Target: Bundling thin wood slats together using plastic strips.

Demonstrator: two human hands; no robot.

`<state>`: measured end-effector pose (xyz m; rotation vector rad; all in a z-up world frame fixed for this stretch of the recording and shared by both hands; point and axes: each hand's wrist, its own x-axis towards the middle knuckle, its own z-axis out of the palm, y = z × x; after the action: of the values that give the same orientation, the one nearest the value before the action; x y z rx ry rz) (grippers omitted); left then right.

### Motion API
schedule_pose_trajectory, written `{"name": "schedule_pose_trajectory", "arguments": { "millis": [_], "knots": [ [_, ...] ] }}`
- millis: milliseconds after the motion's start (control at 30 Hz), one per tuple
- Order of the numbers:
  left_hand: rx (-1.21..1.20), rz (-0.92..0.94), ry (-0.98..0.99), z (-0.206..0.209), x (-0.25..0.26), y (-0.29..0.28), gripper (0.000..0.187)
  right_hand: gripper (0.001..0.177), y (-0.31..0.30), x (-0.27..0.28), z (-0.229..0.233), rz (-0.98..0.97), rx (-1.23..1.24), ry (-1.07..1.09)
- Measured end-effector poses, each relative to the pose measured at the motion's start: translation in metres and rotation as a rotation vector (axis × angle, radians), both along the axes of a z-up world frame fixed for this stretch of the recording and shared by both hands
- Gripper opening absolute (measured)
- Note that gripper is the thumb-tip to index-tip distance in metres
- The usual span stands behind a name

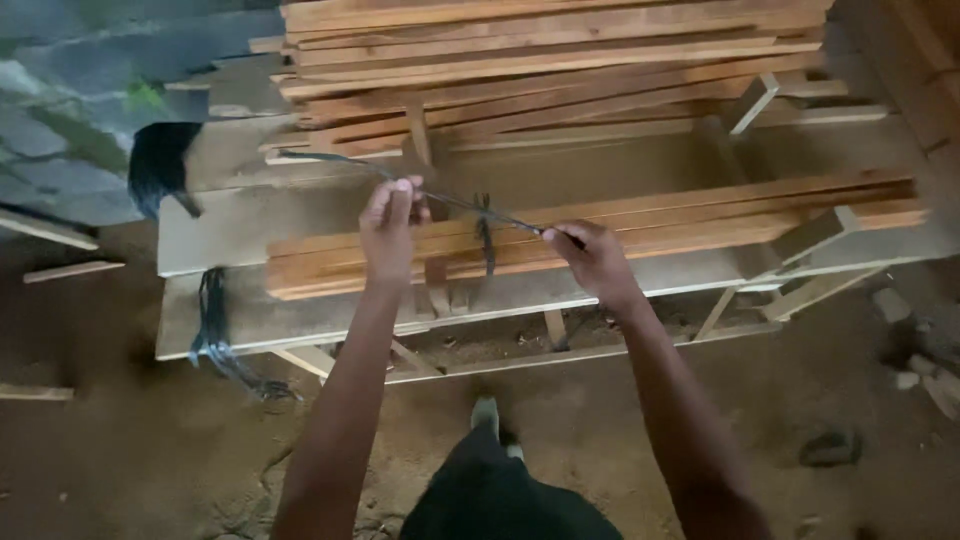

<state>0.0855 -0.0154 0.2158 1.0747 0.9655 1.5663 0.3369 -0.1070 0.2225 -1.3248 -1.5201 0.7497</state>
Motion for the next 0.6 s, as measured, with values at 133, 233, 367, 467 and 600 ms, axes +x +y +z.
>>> {"name": "schedule_pose_trajectory", "arguments": {
  "millis": [133,233,367,467,600],
  "knots": [
    [-0.095,-0.173,0.089,0.009,0.014,0.008,0.028,0.012,0.024,0.0,0.017,-0.021,-0.014,-0.097],
    [-0.1,-0.351,0.258,0.002,0.032,0.006,0.038,0.011,0.032,-0.003,0.008,-0.025,-0.024,-0.114],
    [0.014,-0.515,0.387,-0.026,0.047,0.013,0.04,0.012,0.047,0.014,-0.014,-0.029,-0.02,-0.141],
    [-0.149,-0.459,0.256,-0.026,0.052,0.018,0.038,0.011,0.045,0.033,-0.014,0.031,0.014,-0.144],
    [-0.19,-0.375,0.177,-0.029,0.053,0.036,0.042,0.009,0.042,0.054,0.014,0.009,0.06,-0.197]
  ]
}}
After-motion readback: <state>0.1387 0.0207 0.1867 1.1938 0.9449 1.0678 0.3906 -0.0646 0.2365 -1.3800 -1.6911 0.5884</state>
